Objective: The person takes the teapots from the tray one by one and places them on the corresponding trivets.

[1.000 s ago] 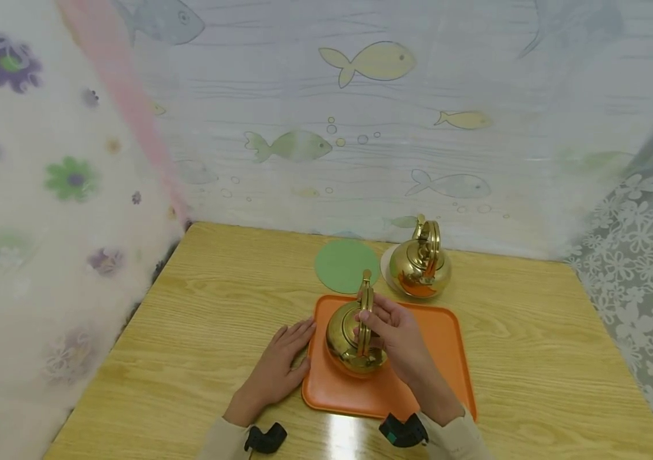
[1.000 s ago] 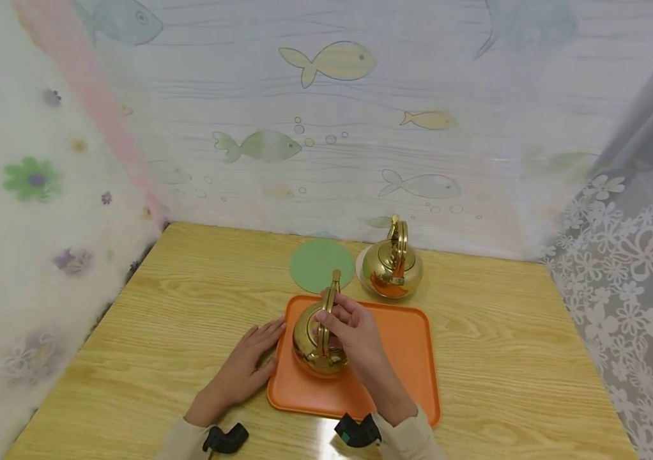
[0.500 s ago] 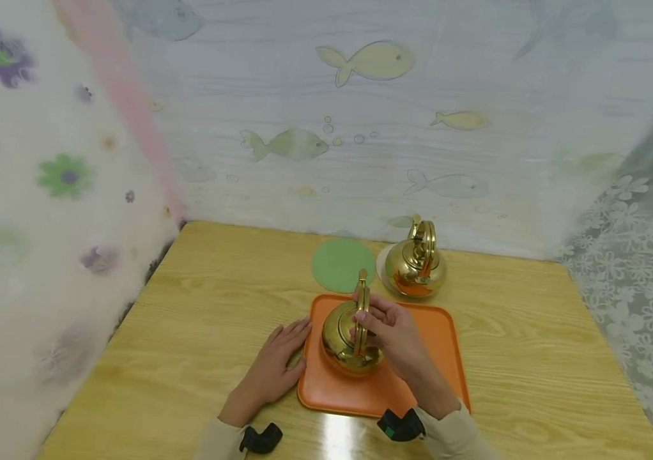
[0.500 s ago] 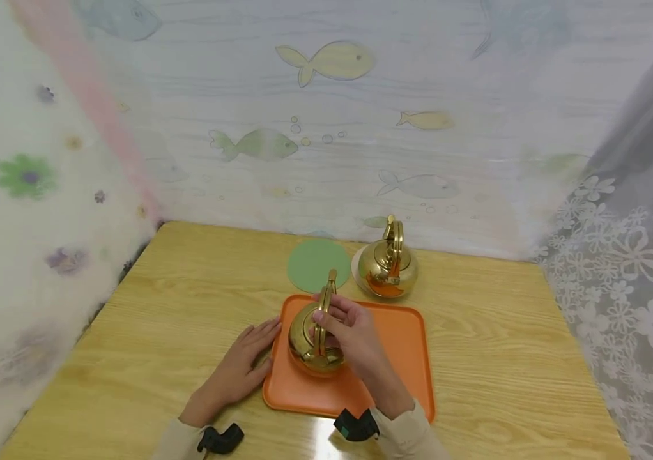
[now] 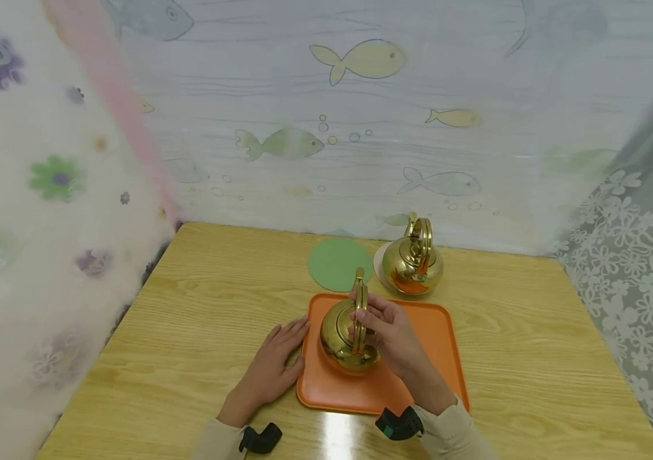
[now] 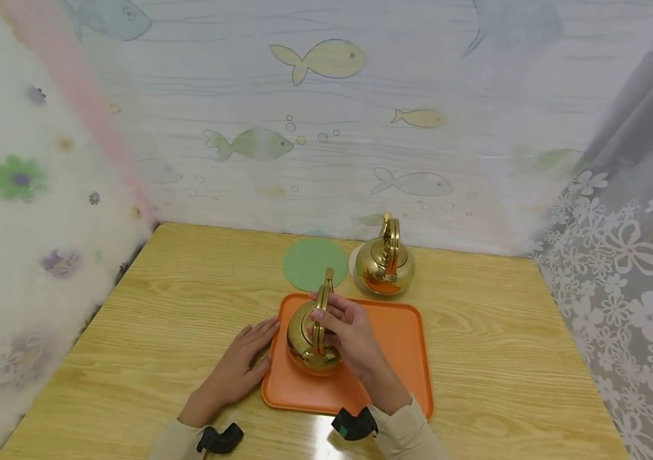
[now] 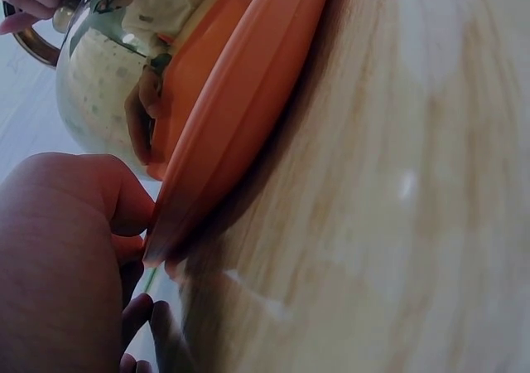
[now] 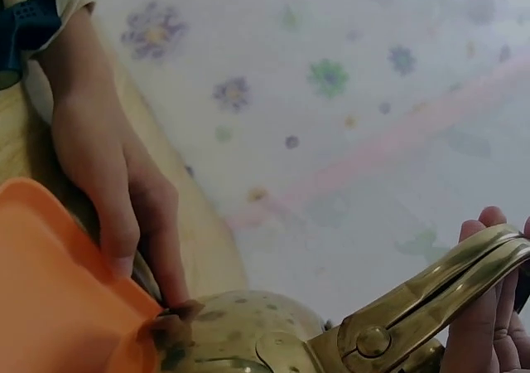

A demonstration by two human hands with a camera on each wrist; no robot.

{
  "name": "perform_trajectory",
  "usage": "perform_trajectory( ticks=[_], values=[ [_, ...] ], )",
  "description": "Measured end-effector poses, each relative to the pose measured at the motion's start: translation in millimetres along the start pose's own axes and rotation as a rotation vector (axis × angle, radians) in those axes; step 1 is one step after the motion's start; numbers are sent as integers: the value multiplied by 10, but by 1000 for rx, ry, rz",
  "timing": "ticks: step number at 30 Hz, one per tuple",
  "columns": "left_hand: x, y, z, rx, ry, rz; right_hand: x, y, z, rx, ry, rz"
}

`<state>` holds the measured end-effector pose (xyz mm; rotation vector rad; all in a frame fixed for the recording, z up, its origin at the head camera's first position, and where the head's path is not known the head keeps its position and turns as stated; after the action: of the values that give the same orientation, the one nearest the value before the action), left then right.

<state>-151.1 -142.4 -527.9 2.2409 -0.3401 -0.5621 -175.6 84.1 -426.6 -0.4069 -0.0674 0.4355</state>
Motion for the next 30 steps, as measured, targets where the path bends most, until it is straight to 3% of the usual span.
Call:
perform_trajectory(
  ticks=[21, 30],
  values=[
    [-2, -1, 10, -8, 13, 18, 33, 25, -39, -183, 98, 131],
    [-5, -17, 25, -10, 17, 24, 35, 29, -21, -173, 75, 119]
  ],
)
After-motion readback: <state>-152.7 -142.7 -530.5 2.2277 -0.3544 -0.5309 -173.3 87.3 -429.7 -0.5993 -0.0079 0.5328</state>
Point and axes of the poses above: each hand's wrist, its own x-axis away from the middle knuckle, its own y-axis out of the back of the hand, z = x × y, the point moved 4 cm from there along -x, towards the middle knuckle, and after that the axes turned 1 degree about z, right-handed, at the moved point
